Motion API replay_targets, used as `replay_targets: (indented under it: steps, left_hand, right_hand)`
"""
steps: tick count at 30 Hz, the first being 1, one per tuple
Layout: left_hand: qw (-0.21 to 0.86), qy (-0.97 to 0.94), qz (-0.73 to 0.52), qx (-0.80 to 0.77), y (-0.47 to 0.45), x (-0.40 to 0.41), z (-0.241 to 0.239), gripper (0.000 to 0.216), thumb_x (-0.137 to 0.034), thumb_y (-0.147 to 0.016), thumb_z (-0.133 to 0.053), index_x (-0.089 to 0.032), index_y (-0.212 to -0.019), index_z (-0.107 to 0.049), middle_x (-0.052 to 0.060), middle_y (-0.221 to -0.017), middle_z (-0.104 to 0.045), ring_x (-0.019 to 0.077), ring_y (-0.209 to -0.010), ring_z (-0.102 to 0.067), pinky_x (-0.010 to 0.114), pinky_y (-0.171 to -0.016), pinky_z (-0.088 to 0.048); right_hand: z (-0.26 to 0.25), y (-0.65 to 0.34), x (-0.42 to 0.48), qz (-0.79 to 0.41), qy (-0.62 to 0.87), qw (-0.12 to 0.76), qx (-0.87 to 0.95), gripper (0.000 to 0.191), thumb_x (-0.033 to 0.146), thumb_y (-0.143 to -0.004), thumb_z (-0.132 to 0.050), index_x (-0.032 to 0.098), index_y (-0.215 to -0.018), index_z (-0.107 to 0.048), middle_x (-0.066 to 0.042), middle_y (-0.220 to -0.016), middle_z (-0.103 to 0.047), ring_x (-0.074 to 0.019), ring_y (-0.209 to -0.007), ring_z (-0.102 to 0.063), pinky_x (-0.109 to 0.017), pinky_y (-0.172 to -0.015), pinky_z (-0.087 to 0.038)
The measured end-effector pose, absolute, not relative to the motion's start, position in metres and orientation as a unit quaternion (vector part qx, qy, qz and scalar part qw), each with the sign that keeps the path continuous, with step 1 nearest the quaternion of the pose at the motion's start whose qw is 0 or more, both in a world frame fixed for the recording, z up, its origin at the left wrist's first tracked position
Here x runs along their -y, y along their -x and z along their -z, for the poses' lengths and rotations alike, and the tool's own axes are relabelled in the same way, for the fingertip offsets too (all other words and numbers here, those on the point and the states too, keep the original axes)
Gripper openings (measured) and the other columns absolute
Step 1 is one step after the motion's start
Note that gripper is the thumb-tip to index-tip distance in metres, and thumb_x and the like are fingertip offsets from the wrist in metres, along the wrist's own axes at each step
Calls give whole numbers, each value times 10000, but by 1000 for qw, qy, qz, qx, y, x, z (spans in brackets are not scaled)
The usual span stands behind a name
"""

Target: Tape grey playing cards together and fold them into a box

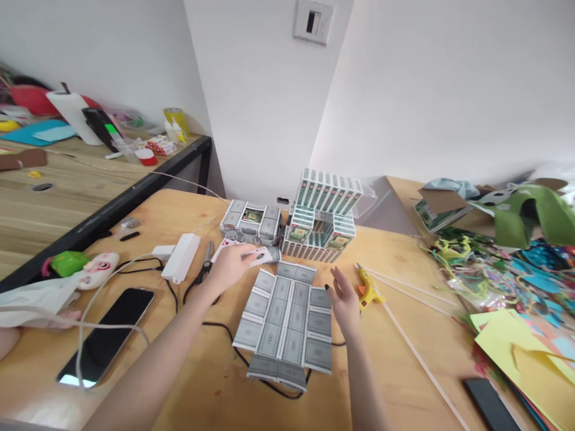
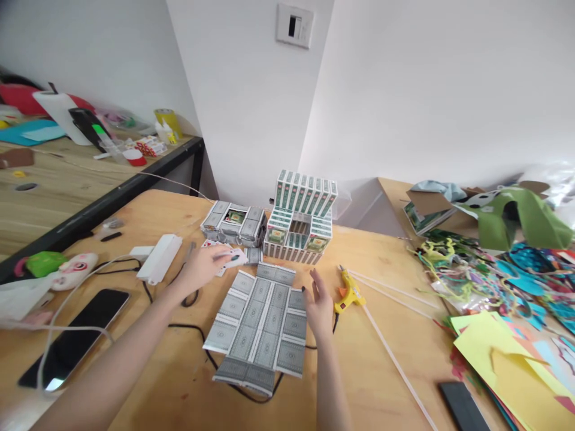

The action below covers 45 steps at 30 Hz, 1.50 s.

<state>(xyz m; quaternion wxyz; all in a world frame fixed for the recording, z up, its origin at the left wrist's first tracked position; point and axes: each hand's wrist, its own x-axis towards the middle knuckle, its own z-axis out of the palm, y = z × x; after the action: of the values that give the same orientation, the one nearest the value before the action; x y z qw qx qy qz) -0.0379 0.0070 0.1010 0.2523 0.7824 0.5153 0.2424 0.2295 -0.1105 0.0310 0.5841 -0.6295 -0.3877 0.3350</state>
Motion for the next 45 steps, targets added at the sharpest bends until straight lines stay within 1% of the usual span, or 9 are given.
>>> replay_targets:
  steps: [4, 6, 9, 15, 21, 25, 30, 37, 45]
  left_hand:
    - [310, -816, -226, -432, 1, 20, -105, 205, -274, -808, -507, -216, -947, -646, 23, -927, -697, 183, -840, -632, 261, -737, -453]
    - [322, -826, -209, -412, -13, 33, -103, 267, -210, -797, -512, -244, -1052, -583, 14, -984, -679, 186, -880, -628, 275, -750, -461]
    - [339, -823, -215, -402, -18, 43, -93, 325, -153, -787, -504, -255, -1095, -518, 16, -1021, -654, 183, -926, -614, 291, -775, -474]
    - [245, -803, -296, -456, 5, 33, -78, 204, -131, -754, -531, -201, -944, -556, 48, -1000, -608, 215, -998, -550, 380, -887, -442]
    - [238, -866, -248, -362, -28, 23, -75, 274, -99, -782, -495, -227, -1006, -589, 32, -1075, -577, 186, -1048, -518, 328, -926, -419]
    - [212, -907, -183, -316, -75, 16, -60, 431, -124, -745, -587, -189, -1165, -514, 72, -1178, -534, 231, -1133, -456, 368, -980, -362]
    - [204, -895, -125, -377, -94, 9, -40, 363, -223, -704, -676, -124, -1033, -560, 127, -1106, -574, 310, -1094, -474, 455, -919, -359]
    - [249, -888, -127, -366, -75, 7, -46, 137, -219, -769, -604, -179, -895, -568, 56, -1008, -649, 239, -1008, -562, 411, -908, -362]
    - [355, -834, -213, -364, -40, 8, -79, 81, -234, -791, -528, -213, -851, -578, 6, -912, -661, 183, -873, -592, 319, -804, -445]
  right_hand:
    - [-73, -205, 104, -328, 564, 511, 560, 577, 238, -739, -593, 251, -1295, -438, -53, -1261, -537, -203, -1183, -488, -406, -1019, -376]
    - [-84, -192, 101, -343, 566, 457, 595, 519, 233, -751, -578, 242, -1261, -487, -33, -1008, -654, -175, -940, -619, -363, -904, -473]
    - [-80, -185, 98, -339, 596, 419, 596, 327, 243, -764, -540, 209, -1077, -627, -24, -806, -663, -150, -681, -618, -308, -700, -528]
    - [-47, -223, 107, -338, 654, 490, 467, 199, 353, -757, -548, 186, -863, -575, -59, -792, -651, -203, -675, -634, -346, -601, -542]
    - [-33, -250, 117, -317, 652, 619, 302, 290, 335, -711, -600, 214, -919, -438, -78, -861, -625, -232, -692, -664, -445, -642, -563]
    - [-30, -244, 119, -353, 636, 624, 283, 412, 369, -695, -610, 203, -1039, -455, -102, -921, -628, -244, -688, -666, -466, -622, -565]
    - [-23, -238, 123, -370, 639, 604, 300, 392, 436, -700, -611, 199, -993, -503, -96, -897, -630, -263, -725, -664, -435, -582, -571]
    - [-20, -230, 126, -349, 673, 547, 355, 317, 488, -745, -562, 207, -873, -490, -57, -776, -611, -234, -703, -649, -342, -488, -555]
    - [-58, -233, 124, -275, 636, 635, 341, 289, 426, -793, -524, 200, -966, -474, -78, -890, -603, -209, -698, -657, -280, -413, -509]
